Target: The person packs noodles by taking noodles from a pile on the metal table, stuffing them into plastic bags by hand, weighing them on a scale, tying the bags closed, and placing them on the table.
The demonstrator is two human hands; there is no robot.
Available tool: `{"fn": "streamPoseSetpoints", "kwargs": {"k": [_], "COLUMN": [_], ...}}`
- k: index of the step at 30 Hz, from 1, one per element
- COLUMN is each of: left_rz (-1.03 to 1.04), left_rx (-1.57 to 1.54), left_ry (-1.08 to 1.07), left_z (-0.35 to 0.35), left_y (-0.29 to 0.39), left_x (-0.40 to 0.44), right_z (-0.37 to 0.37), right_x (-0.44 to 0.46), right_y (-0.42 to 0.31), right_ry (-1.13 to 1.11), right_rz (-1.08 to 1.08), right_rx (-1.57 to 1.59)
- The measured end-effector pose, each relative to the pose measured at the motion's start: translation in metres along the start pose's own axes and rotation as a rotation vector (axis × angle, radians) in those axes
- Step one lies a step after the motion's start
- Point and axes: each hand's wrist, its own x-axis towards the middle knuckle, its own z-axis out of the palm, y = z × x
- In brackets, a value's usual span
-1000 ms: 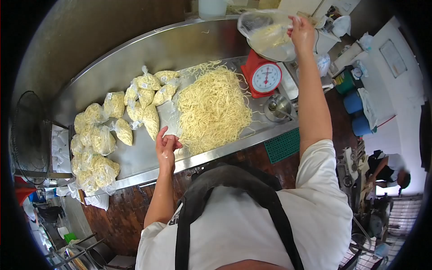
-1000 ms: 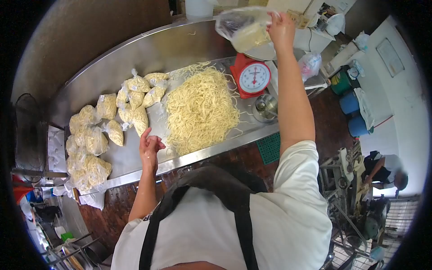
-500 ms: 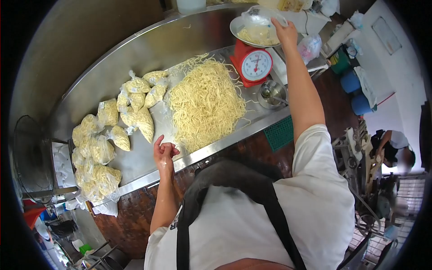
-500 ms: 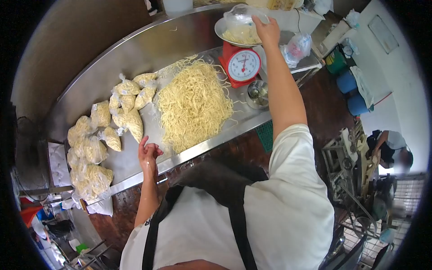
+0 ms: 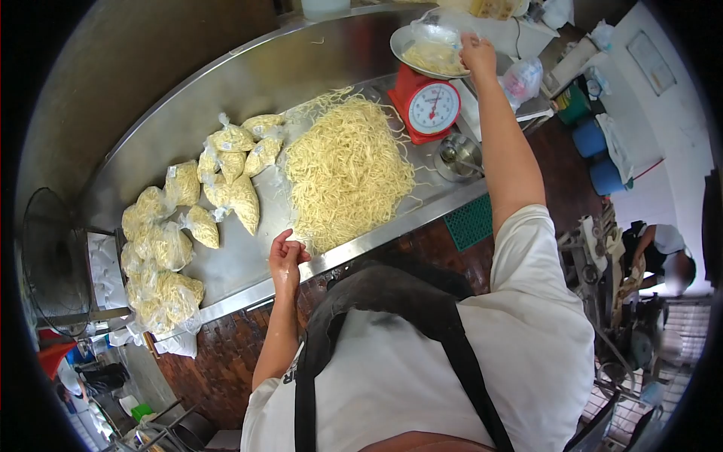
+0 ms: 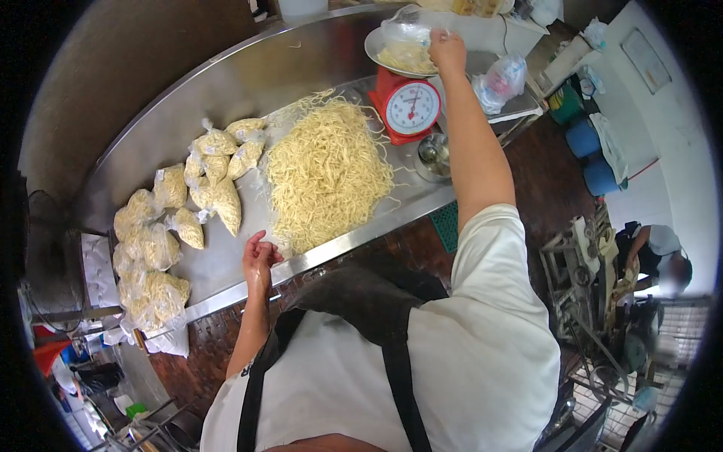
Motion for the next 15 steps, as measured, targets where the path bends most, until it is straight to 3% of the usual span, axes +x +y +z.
{"fn": "streamPoseSetpoints", "kwargs": {"k": [3, 7, 9, 12, 15], "left_rz": [-0.002, 0.024, 0.084, 0.12, 0.314], "left_rx": [-0.002, -0.022, 0.029, 0.023, 0.261], "left_ry": [-0.014, -0.076, -0.16, -0.21, -0.156], "left_z": [0.002, 0.017, 0.024, 0.036, 0.046], "left_y": [0.005, 0.034, 0.048, 0.069, 0.081], "left_x": [-0.001, 0.003, 0.011, 0.023, 0.038], "right_z": [0.008, 0.008, 0.013, 0.014, 0.022], "right_x": [-0.006, -0.094, -0.128, -0.17, -0.235], "right_y": [-0.023, -0.107, -0.124, -0.123, -0.109], "right_ry": [0.005, -0.244, -0.309, -0.336, -0.743], "right_rz": [-0.495, -0.767, -1.0, -1.165, -0.339], "right_rx": [-0.161, -0.21, -0.153, -0.097, 0.294]}}
